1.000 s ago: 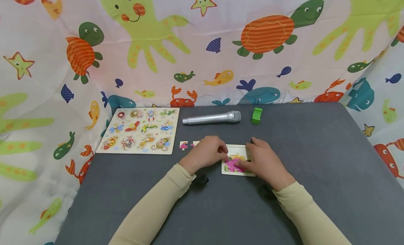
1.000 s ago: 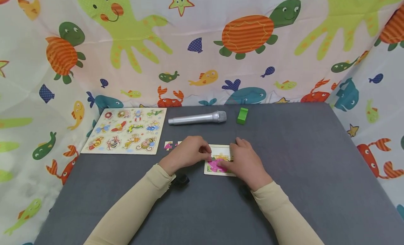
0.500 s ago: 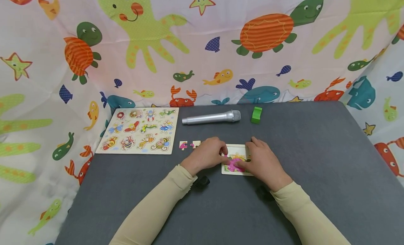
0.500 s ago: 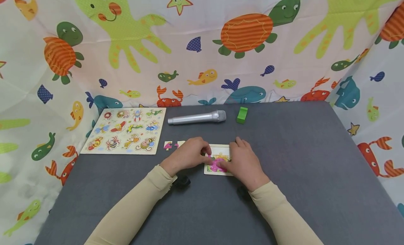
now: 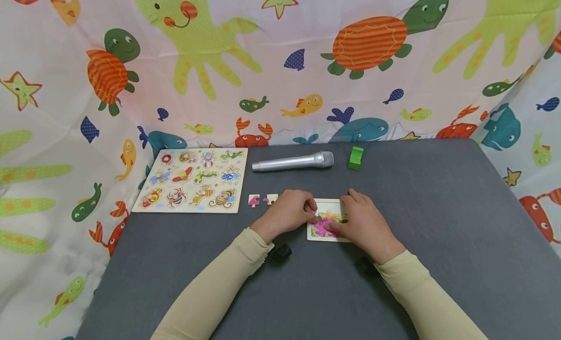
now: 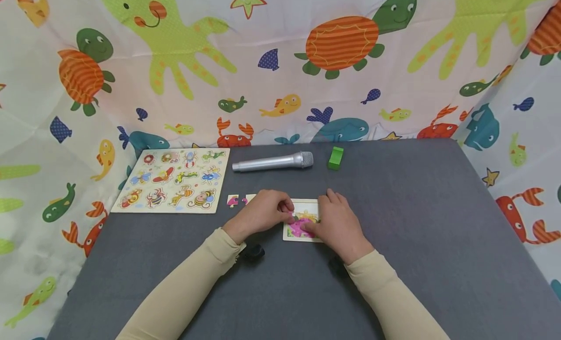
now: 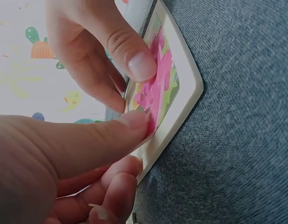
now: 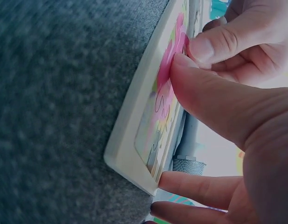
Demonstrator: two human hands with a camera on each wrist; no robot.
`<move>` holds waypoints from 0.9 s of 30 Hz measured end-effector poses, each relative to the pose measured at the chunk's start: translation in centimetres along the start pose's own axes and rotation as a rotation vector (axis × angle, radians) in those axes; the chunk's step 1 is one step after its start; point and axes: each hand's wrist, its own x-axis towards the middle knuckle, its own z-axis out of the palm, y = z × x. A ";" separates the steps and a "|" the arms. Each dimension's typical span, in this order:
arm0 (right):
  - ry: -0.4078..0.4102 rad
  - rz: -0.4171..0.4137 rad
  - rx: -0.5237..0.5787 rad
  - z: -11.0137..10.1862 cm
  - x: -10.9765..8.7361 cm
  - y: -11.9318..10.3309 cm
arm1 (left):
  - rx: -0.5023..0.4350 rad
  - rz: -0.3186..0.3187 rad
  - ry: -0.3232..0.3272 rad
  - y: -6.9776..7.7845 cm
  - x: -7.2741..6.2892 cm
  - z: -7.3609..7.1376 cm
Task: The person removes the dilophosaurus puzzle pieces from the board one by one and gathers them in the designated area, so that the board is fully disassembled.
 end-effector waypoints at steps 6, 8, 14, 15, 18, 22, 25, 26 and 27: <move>-0.006 -0.004 -0.022 -0.1 0.0 -0.2 | -0.004 0.022 0.009 -0.2 0.0 -0.2; -0.002 -0.005 -0.022 -0.2 0.0 -0.3 | -0.006 0.023 0.009 -0.2 -0.1 -0.3; 0.012 0.003 -0.011 -0.1 0.0 -0.5 | -0.023 0.008 0.004 -0.2 0.0 -0.4; 0.011 0.006 -0.009 -0.1 0.0 -0.5 | -0.027 0.005 0.004 -0.2 0.0 -0.5; 0.008 0.013 -0.005 -0.1 0.0 -0.6 | -0.045 0.002 0.005 -0.3 0.0 -0.6; 0.002 0.025 -0.003 -0.1 0.0 -0.7 | -0.082 0.010 0.029 -0.5 -0.2 -1.1; -0.008 0.037 -0.002 0.0 0.0 -0.7 | -0.107 0.006 0.045 -0.9 -0.6 -1.6; -0.012 0.040 -0.002 0.1 0.0 -0.7 | -0.113 -0.001 0.045 -1.1 -0.9 -1.8; -0.018 0.044 0.001 0.1 -0.1 -0.7 | -0.121 -0.010 0.045 -1.5 -1.2 -1.9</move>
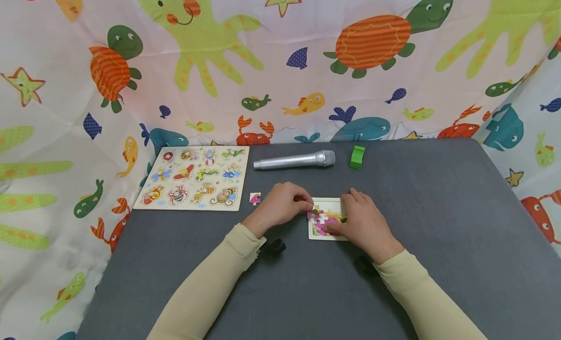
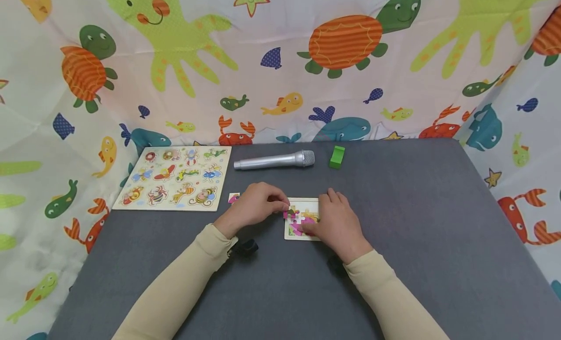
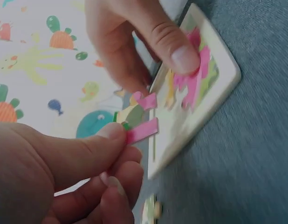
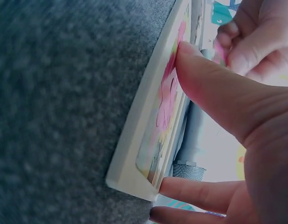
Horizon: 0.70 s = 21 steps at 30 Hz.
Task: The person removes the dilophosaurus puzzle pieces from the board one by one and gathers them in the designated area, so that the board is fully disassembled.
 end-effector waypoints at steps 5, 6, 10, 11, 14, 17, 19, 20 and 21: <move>-0.021 0.014 0.004 -0.1 -0.1 0.0 | 0.005 -0.055 0.011 -2.4 -2.3 -1.7; -0.022 0.016 0.003 -0.1 -0.1 0.0 | 0.003 -0.066 0.016 -2.9 -2.8 -2.2; -0.022 0.012 -0.007 -0.2 -0.1 0.1 | 0.007 -0.118 0.050 -5.1 -5.0 -4.5; -0.025 0.012 -0.007 -0.2 -0.1 0.0 | 0.008 -0.135 0.053 -5.6 -5.5 -5.1; -0.032 0.013 -0.005 -0.2 -0.1 0.0 | 0.016 -0.170 0.045 -7.1 -6.8 -6.4; -0.032 0.010 -0.007 -0.1 -0.1 -0.1 | 0.017 -0.196 0.027 -8.0 -7.6 -7.2; -0.030 0.007 -0.008 -0.1 -0.1 -0.2 | 0.010 -0.214 0.022 -8.2 -7.8 -7.5; -0.031 0.006 -0.009 -0.1 -0.1 -0.2 | 0.010 -0.222 0.021 -8.3 -7.8 -7.6; -0.032 0.007 -0.009 0.0 -0.1 -0.2 | 0.010 -0.229 0.020 -8.3 -7.9 -7.6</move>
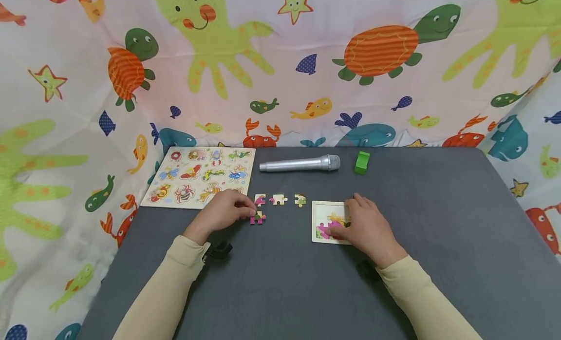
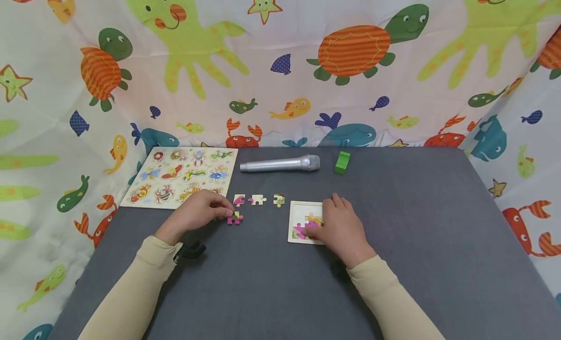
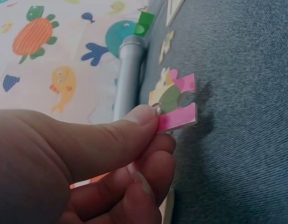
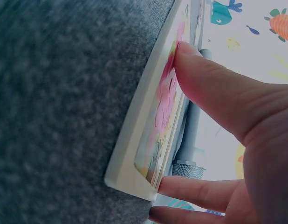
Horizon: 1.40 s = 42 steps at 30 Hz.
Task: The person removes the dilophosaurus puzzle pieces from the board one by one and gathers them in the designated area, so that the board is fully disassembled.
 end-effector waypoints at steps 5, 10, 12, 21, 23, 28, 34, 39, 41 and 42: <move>-0.001 0.006 0.003 0.1 -0.1 0.1 | 0.020 -0.001 -0.006 0.1 0.2 0.5; 0.010 -0.009 0.001 0.0 0.0 0.1 | 0.042 -0.003 0.002 0.1 0.3 0.6; 0.008 -0.013 -0.005 0.0 0.0 0.1 | 0.048 -0.014 0.002 0.0 0.3 0.7; 0.019 -0.011 -0.020 -0.1 0.1 0.1 | 0.054 -0.038 -0.005 0.2 0.3 0.7; 0.022 -0.013 -0.022 -0.2 0.1 0.1 | 0.052 -0.039 -0.003 0.3 0.3 0.7; 0.020 -0.008 -0.028 -0.3 0.0 0.2 | 0.056 -0.038 0.002 0.4 0.5 0.7; 0.021 -0.013 -0.030 -0.3 0.0 0.5 | 0.070 -0.040 0.029 0.8 0.6 0.7; -0.027 -0.032 -0.025 -0.7 0.2 0.9 | 0.096 0.006 0.043 2.0 0.5 1.4; -0.050 -0.052 -0.021 -1.0 0.2 1.1 | 0.096 0.029 0.028 3.0 0.6 2.0; -0.059 -0.061 -0.019 -1.3 0.2 1.2 | 0.093 0.043 0.022 3.5 0.7 2.4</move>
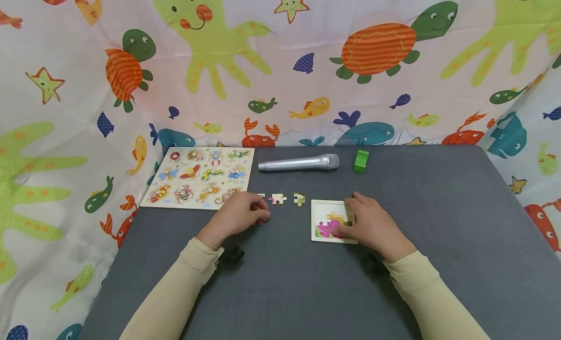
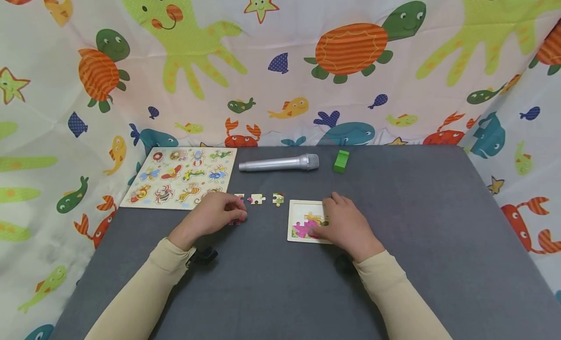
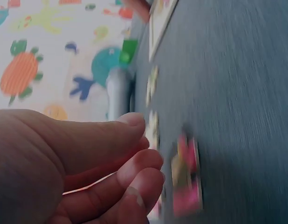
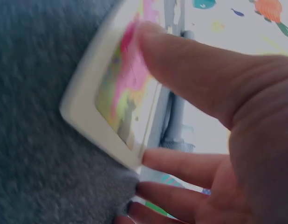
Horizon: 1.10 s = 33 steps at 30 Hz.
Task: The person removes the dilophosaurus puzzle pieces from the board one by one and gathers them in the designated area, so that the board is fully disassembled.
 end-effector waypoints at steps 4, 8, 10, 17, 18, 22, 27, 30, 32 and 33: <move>-0.024 -0.018 0.003 -0.6 0.0 0.3 | 0.005 0.080 -0.018 3.2 1.4 1.5; -0.041 -0.008 0.002 -0.6 0.1 0.4 | 0.015 0.175 -0.047 6.7 3.2 3.5; -0.043 -0.005 0.005 -0.5 0.1 0.4 | 0.021 0.201 -0.068 8.2 4.0 4.6; -0.043 0.001 0.027 -0.3 0.0 0.2 | 0.085 0.174 -0.102 10.4 6.1 7.6; -0.042 0.002 0.028 -0.3 0.1 0.2 | 0.093 0.174 -0.104 10.5 6.2 7.7; -0.035 0.003 0.034 -0.4 0.0 0.3 | 0.125 0.211 -0.099 10.6 6.3 8.2; -0.037 0.012 0.037 -0.6 0.0 0.6 | 0.137 0.235 -0.085 10.6 6.4 8.5; -0.042 0.019 0.039 -0.5 -0.1 0.6 | 0.148 0.235 -0.081 10.6 6.4 8.6; -0.045 0.022 0.043 -0.5 0.0 0.5 | 0.146 0.234 -0.080 10.5 6.3 8.6; -0.045 0.024 0.045 -0.5 0.0 0.4 | 0.135 0.230 -0.082 10.5 6.2 8.6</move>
